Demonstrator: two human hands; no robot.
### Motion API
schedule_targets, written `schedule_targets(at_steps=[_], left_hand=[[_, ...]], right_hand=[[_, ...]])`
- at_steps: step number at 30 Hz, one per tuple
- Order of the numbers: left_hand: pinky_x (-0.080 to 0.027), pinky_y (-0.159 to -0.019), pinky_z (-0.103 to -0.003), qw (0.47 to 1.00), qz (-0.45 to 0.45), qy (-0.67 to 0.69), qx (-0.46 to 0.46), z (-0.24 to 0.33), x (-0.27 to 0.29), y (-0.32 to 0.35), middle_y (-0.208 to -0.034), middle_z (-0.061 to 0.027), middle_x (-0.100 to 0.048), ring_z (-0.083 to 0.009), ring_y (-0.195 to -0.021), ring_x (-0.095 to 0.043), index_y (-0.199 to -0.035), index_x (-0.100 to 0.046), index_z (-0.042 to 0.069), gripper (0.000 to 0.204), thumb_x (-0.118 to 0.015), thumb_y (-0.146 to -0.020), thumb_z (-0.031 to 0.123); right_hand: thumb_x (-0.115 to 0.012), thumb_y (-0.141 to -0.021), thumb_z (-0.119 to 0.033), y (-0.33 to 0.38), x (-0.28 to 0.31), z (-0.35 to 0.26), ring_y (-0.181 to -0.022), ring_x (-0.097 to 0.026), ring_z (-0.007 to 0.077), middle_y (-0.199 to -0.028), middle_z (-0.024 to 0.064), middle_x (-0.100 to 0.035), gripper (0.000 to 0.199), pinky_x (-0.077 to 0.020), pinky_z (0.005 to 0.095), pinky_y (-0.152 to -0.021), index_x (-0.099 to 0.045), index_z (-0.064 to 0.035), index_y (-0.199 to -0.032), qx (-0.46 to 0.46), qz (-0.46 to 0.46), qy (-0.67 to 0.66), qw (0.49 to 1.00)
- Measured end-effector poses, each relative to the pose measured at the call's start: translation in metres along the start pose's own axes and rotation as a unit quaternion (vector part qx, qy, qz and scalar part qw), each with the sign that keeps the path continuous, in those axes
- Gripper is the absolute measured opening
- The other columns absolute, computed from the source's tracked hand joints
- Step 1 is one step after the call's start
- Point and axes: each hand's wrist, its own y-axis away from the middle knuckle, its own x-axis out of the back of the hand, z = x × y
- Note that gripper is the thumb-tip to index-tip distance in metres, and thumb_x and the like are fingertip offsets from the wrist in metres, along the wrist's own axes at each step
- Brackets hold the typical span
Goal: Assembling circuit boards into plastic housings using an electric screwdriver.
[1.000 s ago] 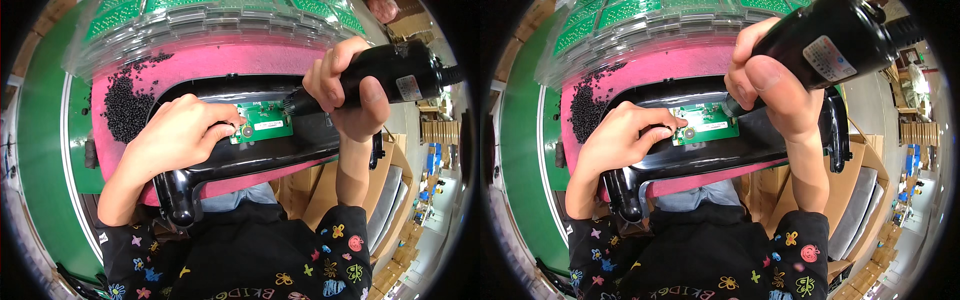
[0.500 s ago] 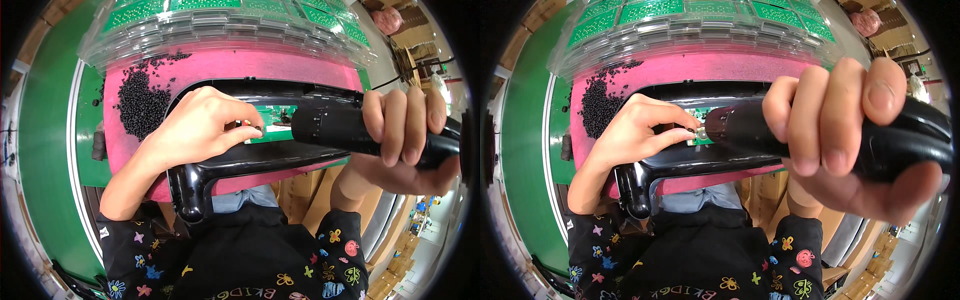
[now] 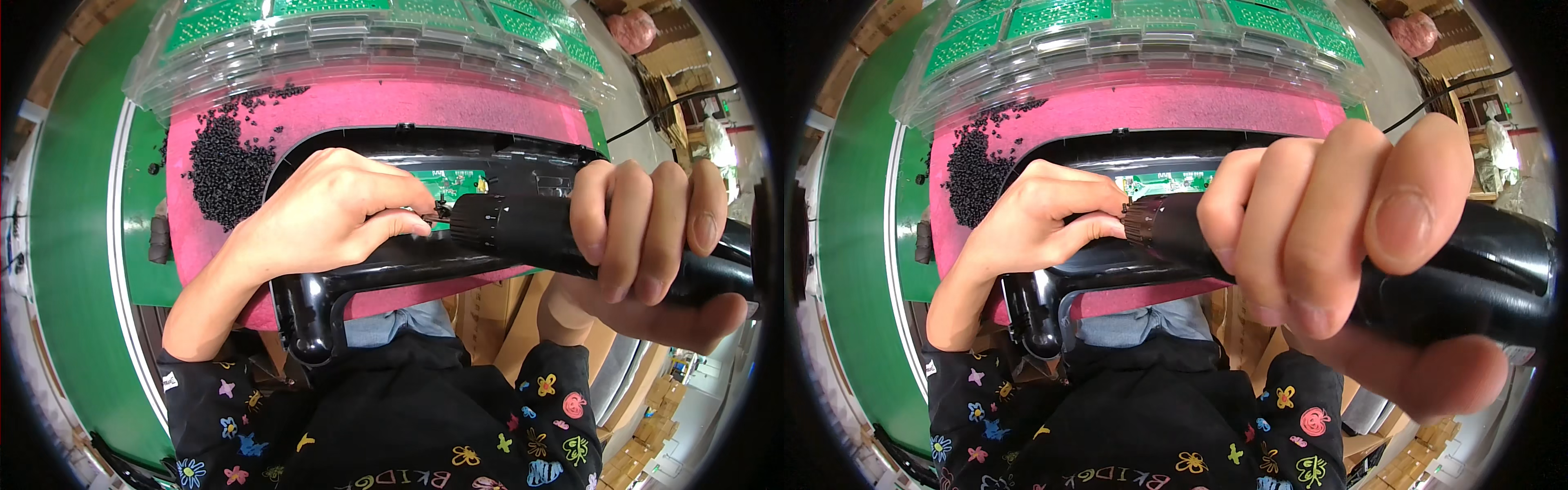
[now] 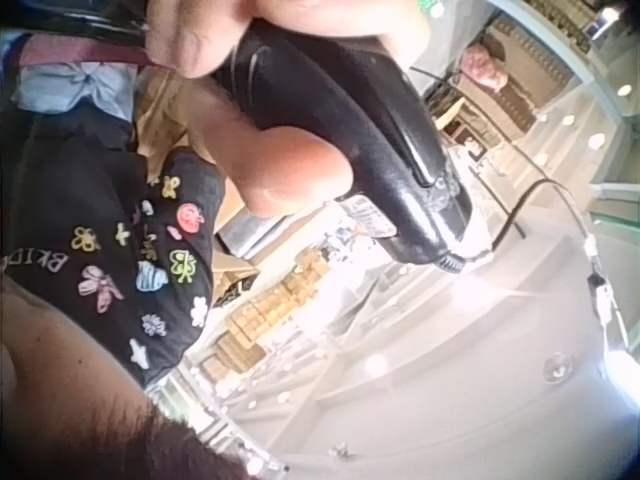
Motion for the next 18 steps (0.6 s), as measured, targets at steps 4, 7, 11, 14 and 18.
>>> schedule_targets(at_steps=[4,7,11,14,18], left_hand=[[-0.053,-0.064,-0.036,1.0,-0.013,-0.019,0.011,0.0,0.001,0.003,-0.081,-0.0144,-0.067,-0.0317,-0.072,-0.067,-0.089,-0.065,-0.003,0.014,-0.073,-0.079,0.002],[-0.051,-0.063,-0.037,1.0,-0.007,0.003,0.004,0.002,-0.001,0.0,-0.081,-0.0139,-0.066,-0.0313,-0.071,-0.065,-0.091,-0.064,-0.002,0.013,-0.072,-0.081,0.002],[-0.05,-0.063,-0.039,0.995,-0.049,-0.017,0.081,0.007,0.002,-0.001,-0.08,-0.0142,-0.063,-0.0329,-0.069,-0.062,-0.089,-0.061,-0.002,0.008,-0.066,-0.085,0.003],[-0.049,-0.063,-0.04,0.992,-0.045,-0.059,0.101,0.008,0.001,0.0,-0.078,-0.0151,-0.061,-0.0339,-0.069,-0.062,-0.088,-0.059,-0.002,0.007,-0.062,-0.088,0.004],[-0.048,-0.063,-0.04,0.991,0.049,-0.084,0.09,0.001,0.0,0.0,-0.077,-0.0167,-0.061,-0.0348,-0.07,-0.063,-0.087,-0.059,-0.003,0.011,-0.059,-0.092,0.006]], right_hand=[[-0.072,-0.084,-0.041,0.006,0.002,0.016,-0.059,-0.059,0.0084,-0.072,-0.0029,-0.061,0.044,-0.0465,0.0266,-0.065,-0.05,-0.0094,-0.103,0.071,0.014,-0.005,0.997],[-0.073,-0.084,-0.042,0.006,0.007,0.01,-0.059,-0.059,0.0083,-0.071,-0.0032,-0.061,0.044,-0.0468,0.0267,-0.065,-0.05,-0.0099,-0.103,0.087,-0.011,-0.021,0.996],[-0.071,-0.084,-0.043,-0.002,0.008,0.001,-0.059,-0.058,0.0078,-0.072,-0.0035,-0.06,0.044,-0.0454,0.0262,-0.065,-0.05,-0.0097,-0.103,0.013,-0.022,0.004,1.0],[-0.07,-0.084,-0.044,-0.008,0.006,-0.004,-0.059,-0.057,0.0073,-0.073,-0.0038,-0.06,0.044,-0.0443,0.0259,-0.065,-0.05,-0.0096,-0.104,-0.043,-0.031,0.024,0.998],[-0.064,-0.089,-0.05,-0.009,0.01,0.007,-0.058,-0.051,0.0082,-0.074,-0.004,-0.056,0.047,-0.0398,0.0272,-0.063,-0.051,-0.0099,-0.107,-0.079,-0.051,0.04,0.995]])
